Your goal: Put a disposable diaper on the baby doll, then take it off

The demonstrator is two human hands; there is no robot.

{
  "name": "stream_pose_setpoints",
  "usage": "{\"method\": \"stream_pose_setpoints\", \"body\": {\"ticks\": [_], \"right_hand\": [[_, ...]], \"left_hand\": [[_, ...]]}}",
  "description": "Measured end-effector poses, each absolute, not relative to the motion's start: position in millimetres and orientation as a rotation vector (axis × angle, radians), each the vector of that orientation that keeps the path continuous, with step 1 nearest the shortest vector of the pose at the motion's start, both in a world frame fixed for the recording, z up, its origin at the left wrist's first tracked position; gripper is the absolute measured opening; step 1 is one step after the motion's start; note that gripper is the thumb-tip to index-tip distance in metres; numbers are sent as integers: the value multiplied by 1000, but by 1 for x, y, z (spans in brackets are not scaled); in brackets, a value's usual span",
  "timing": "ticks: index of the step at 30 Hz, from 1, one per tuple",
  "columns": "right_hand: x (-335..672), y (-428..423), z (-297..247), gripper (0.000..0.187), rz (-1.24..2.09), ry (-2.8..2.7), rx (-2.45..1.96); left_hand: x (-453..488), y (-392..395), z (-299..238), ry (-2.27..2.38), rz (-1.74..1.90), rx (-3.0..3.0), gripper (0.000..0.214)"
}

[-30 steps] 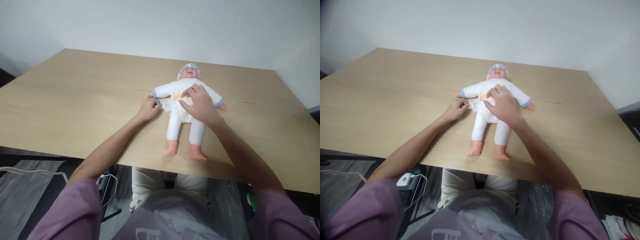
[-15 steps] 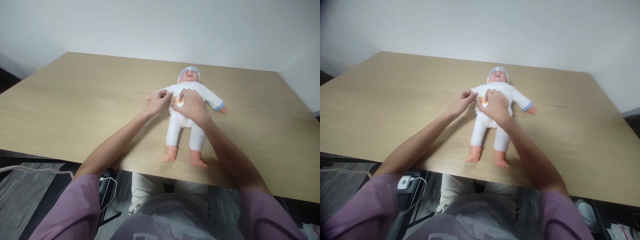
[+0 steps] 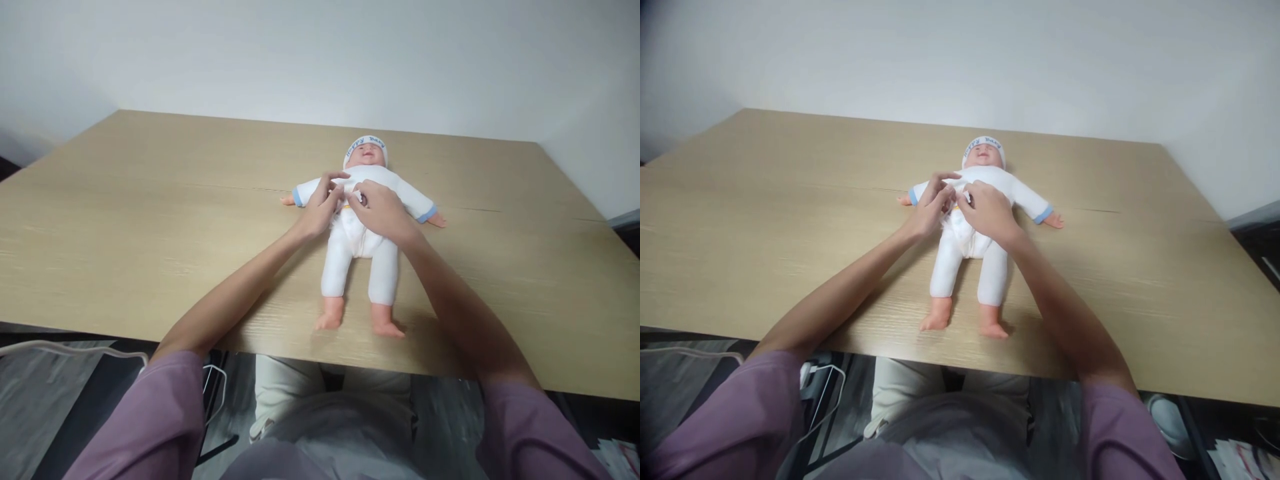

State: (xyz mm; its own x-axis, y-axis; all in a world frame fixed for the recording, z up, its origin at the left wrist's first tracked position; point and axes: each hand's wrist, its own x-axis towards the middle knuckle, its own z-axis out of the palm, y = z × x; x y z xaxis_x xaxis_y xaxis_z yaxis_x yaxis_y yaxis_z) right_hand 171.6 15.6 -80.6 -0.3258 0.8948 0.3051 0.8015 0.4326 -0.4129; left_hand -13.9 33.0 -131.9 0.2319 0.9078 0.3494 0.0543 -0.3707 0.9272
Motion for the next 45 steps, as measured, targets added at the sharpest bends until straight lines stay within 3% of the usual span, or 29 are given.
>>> {"method": "stream_pose_setpoints", "body": {"ticks": [6, 11, 16, 20, 23, 27, 32, 40, 45], "right_hand": [[171, 15, -82, 37, 188, -2136, -1437], [175, 21, -90, 37, 245, -2040, -1304], [184, 22, -82, 35, 325, -1893, -1129], [197, -26, -54, 33, 422, -1861, -994], [207, -81, -50, 24, 657, -2030, -947], [219, -122, -85, 11, 805, -2214, -1082], [236, -105, -127, 7, 611, -2047, -1276], [228, -95, -128, 10, 457, -2040, -1399], [223, -103, -132, 5, 336, -2064, -1403]], "left_hand": [[-19, 44, -159, 1045, 1252, 1676, 34], [-19, 53, -165, 1084, 1263, 1659, 29], [-15, 37, -150, 1233, 1450, 1492, 26], [-15, -19, -121, 1193, 1564, 1640, 26], [-17, -68, -103, 1080, 1371, 1933, 18], [-23, -95, -107, 1051, 796, 2340, 25], [-28, -73, -132, 1120, 781, 2263, 24], [-18, -59, -134, 1226, 811, 2080, 37], [-19, -58, -136, 1218, 834, 2131, 30]]}}
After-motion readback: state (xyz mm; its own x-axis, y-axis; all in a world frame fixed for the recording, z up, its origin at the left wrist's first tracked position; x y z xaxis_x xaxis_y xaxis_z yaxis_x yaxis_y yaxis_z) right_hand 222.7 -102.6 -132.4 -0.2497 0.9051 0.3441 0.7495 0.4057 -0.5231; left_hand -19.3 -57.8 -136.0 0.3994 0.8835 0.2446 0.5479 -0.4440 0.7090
